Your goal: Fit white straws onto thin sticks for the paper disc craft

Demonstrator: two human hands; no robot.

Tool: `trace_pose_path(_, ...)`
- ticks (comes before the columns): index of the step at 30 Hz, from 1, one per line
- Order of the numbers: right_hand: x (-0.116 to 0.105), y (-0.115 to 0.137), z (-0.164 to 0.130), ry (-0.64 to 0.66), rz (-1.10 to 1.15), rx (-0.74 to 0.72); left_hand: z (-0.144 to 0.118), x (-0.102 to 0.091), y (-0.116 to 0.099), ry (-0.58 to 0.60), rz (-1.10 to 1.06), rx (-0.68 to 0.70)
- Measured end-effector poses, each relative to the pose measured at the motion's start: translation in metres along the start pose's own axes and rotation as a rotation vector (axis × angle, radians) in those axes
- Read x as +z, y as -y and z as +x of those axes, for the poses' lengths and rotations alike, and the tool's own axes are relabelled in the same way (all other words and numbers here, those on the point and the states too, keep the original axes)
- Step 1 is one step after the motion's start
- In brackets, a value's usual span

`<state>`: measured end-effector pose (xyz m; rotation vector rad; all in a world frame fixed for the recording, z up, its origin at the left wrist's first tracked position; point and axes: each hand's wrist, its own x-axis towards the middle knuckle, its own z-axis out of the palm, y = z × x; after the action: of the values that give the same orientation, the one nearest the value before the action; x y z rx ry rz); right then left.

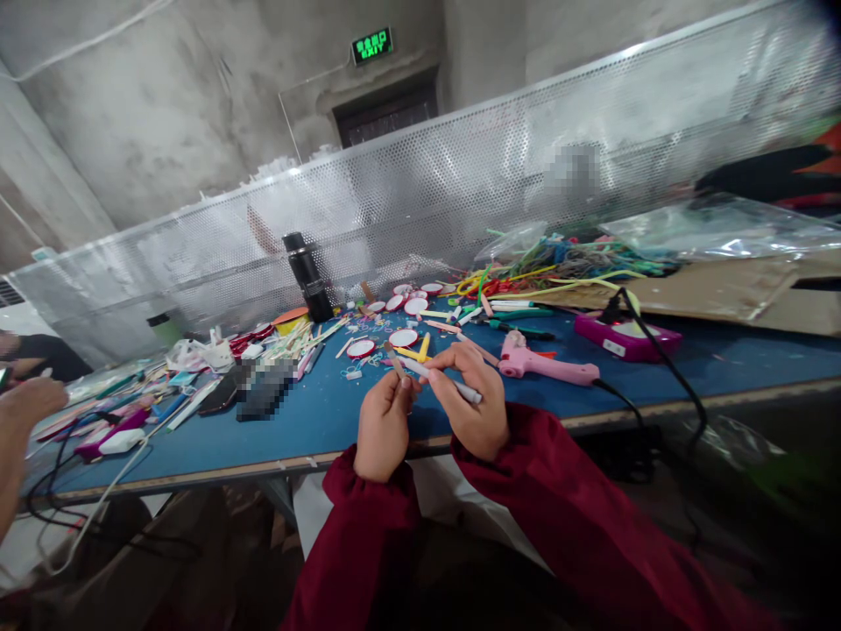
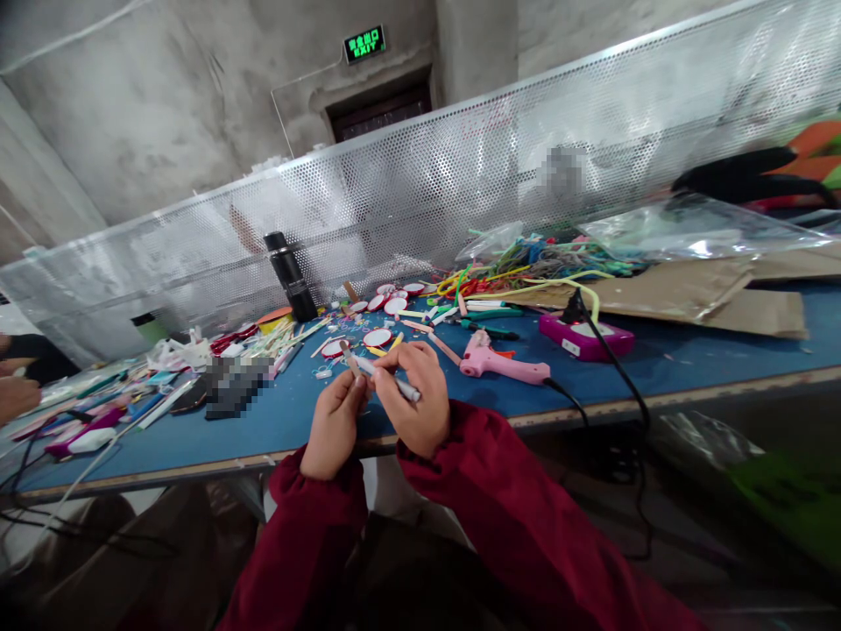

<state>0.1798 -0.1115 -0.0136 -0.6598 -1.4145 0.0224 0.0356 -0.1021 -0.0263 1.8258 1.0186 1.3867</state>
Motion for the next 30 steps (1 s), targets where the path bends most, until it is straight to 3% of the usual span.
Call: trace_pose_path(30, 0.0002, 0.0028, 0.0031, 0.009, -0.034, -0.015, -0.0002, -0.0001, 0.0, 0.009, 0.038, 0.004)
